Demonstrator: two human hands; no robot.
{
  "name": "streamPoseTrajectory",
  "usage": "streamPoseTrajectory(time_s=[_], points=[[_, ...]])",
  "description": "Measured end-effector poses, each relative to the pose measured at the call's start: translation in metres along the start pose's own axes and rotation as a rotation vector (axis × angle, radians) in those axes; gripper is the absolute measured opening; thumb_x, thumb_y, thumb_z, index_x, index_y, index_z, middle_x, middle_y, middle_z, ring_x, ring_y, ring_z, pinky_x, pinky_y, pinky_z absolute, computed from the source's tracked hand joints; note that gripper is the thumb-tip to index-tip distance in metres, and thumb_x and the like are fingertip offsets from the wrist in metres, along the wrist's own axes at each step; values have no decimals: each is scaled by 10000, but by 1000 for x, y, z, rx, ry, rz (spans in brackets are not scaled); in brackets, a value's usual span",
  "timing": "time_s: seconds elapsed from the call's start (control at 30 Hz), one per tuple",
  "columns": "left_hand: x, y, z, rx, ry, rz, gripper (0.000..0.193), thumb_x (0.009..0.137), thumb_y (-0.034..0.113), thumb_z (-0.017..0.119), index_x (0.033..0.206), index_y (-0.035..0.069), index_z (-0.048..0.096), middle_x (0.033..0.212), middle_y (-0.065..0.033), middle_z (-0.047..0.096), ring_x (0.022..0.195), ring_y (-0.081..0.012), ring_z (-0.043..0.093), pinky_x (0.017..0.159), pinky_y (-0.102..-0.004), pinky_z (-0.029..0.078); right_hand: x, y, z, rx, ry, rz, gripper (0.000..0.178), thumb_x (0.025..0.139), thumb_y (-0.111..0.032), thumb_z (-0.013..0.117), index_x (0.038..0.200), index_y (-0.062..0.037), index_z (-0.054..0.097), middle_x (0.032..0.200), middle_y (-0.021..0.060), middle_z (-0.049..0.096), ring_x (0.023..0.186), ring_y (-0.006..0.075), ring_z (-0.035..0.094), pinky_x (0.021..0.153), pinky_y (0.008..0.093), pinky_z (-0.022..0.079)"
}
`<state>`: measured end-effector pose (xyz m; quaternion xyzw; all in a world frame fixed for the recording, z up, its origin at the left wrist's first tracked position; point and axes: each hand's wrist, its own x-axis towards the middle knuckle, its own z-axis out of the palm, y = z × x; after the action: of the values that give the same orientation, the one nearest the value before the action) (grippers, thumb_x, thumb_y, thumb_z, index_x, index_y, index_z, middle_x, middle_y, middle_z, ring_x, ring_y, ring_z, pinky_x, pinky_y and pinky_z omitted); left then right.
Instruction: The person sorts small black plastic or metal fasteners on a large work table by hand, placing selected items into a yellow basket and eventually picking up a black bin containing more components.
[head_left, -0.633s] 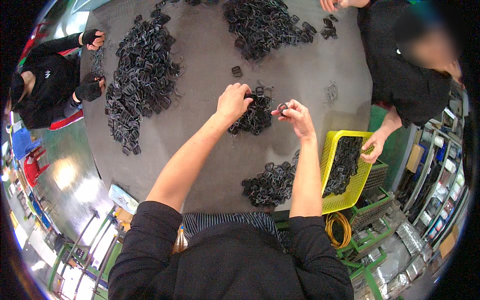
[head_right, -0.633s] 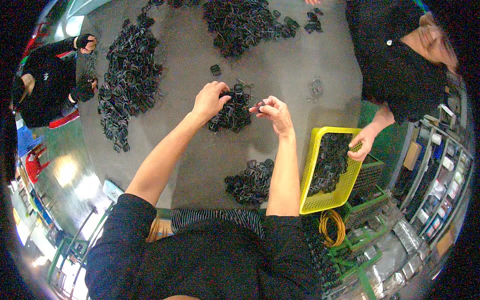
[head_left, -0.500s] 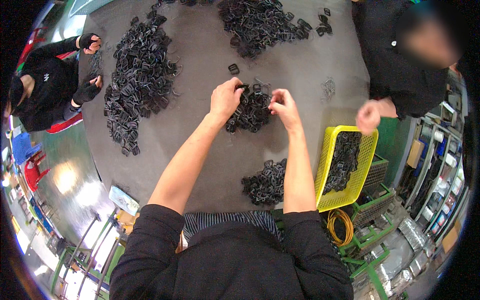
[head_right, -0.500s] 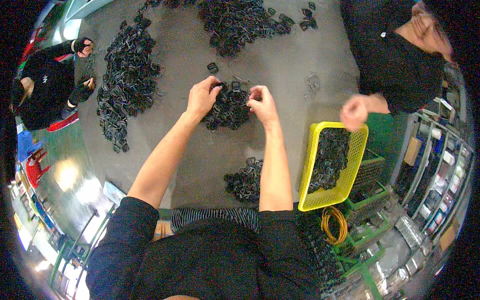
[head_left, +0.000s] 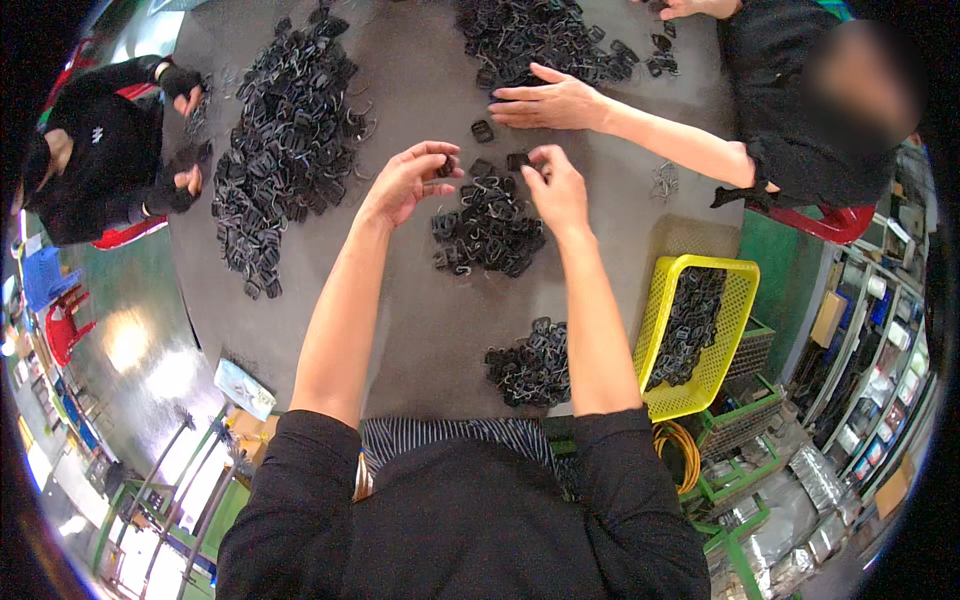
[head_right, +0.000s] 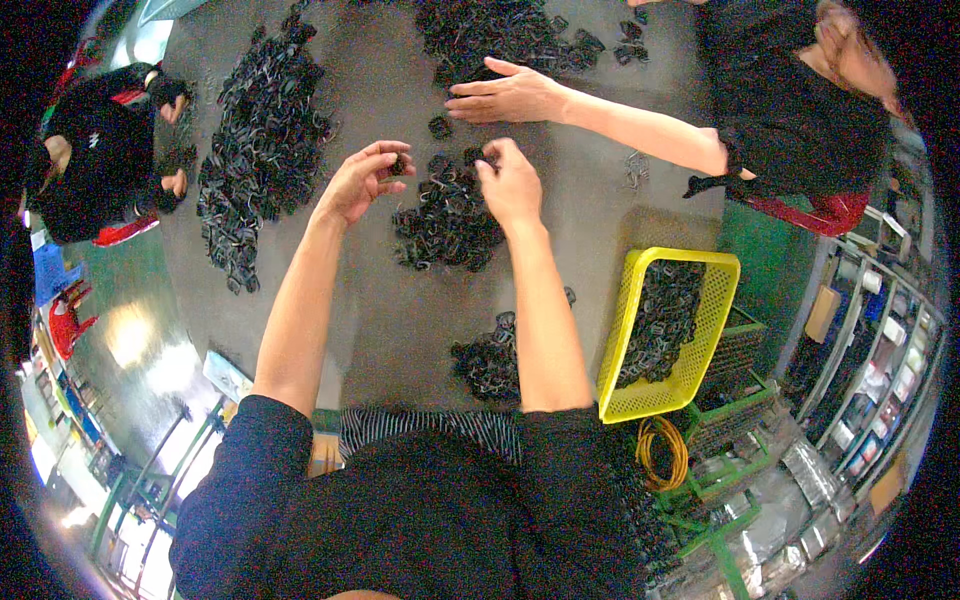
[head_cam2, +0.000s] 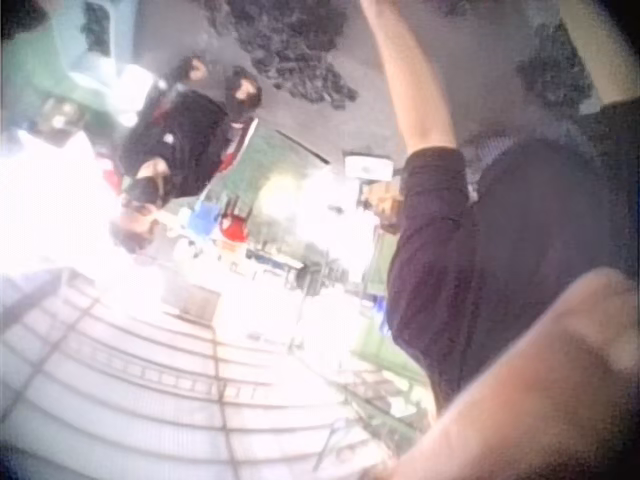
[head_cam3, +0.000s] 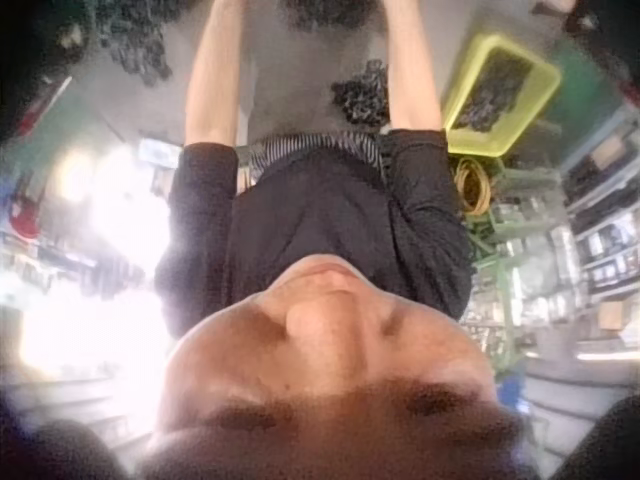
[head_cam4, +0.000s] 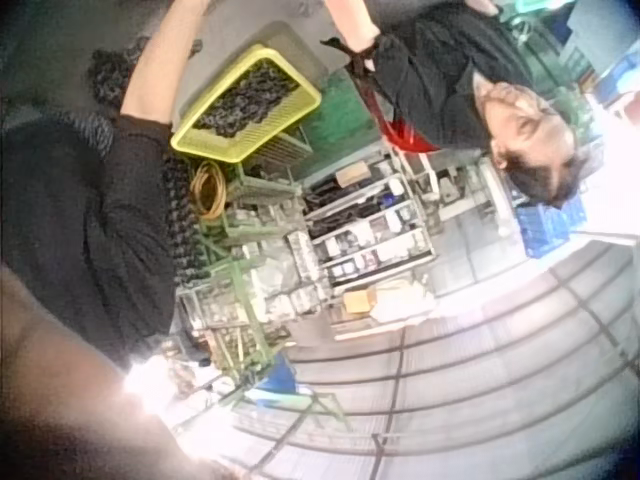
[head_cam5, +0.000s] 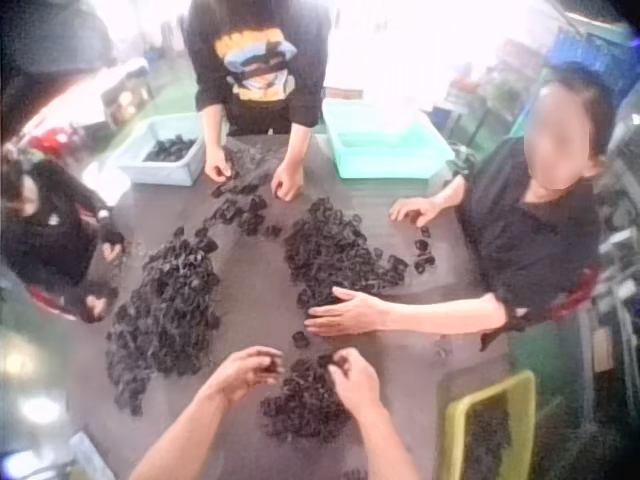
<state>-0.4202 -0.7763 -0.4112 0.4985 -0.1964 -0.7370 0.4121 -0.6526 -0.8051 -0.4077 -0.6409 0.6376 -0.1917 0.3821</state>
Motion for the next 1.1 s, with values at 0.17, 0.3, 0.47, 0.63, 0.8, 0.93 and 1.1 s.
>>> streamPoseTrajectory(time_s=[0.17,0.3,0.47,0.63,0.8,0.93,1.1], points=[[43,-4,21,720,366,167,349,787,330,672,974,42,611,871,-87,631,832,-216,618,713,-349,500,7,1,26,-304,58,-82,238,778,-240,678,930,-83,585,927,139,635,771,319,620,671,417,485],[39,-27,40,1232,364,281,381,729,329,722,924,29,591,937,-165,623,908,-323,605,779,-417,477,-7,22,2,708,-61,196,131,767,-100,662,828,-54,556,764,6,576,746,159,612,590,267,468],[19,-34,32,1279,280,239,276,746,241,718,850,23,584,869,-146,619,836,-311,602,731,-408,476,-8,31,-8,885,-262,327,157,754,-106,692,863,-74,583,739,-24,551,668,99,547,581,217,446],[-4,-25,-16,1101,430,281,206,776,211,706,830,38,608,795,-98,634,640,-234,593,599,-336,465,-20,-19,21,-317,-261,213,410,710,-361,742,970,-64,628,943,148,671,934,319,629,807,409,478],[-43,-14,-18,282,70,-61,181,864,248,640,952,90,650,782,66,586,600,-22,455,527,-203,374,-24,-28,16,118,-370,191,303,708,-287,746,856,-30,680,800,111,679,773,213,653,702,334,491],[-44,-25,-22,201,78,-130,205,901,294,582,938,99,635,768,47,586,646,-32,507,542,-206,409,-28,22,6,272,-262,168,281,702,-257,747,838,-18,690,745,69,672,695,131,597,672,288,467],[-25,-48,2,657,327,124,251,834,296,657,899,55,631,776,-58,626,738,-166,620,633,-299,485,-41,10,-16,419,-327,350,190,760,-213,729,821,-43,671,738,-8,628,652,98,556,589,240,419]])
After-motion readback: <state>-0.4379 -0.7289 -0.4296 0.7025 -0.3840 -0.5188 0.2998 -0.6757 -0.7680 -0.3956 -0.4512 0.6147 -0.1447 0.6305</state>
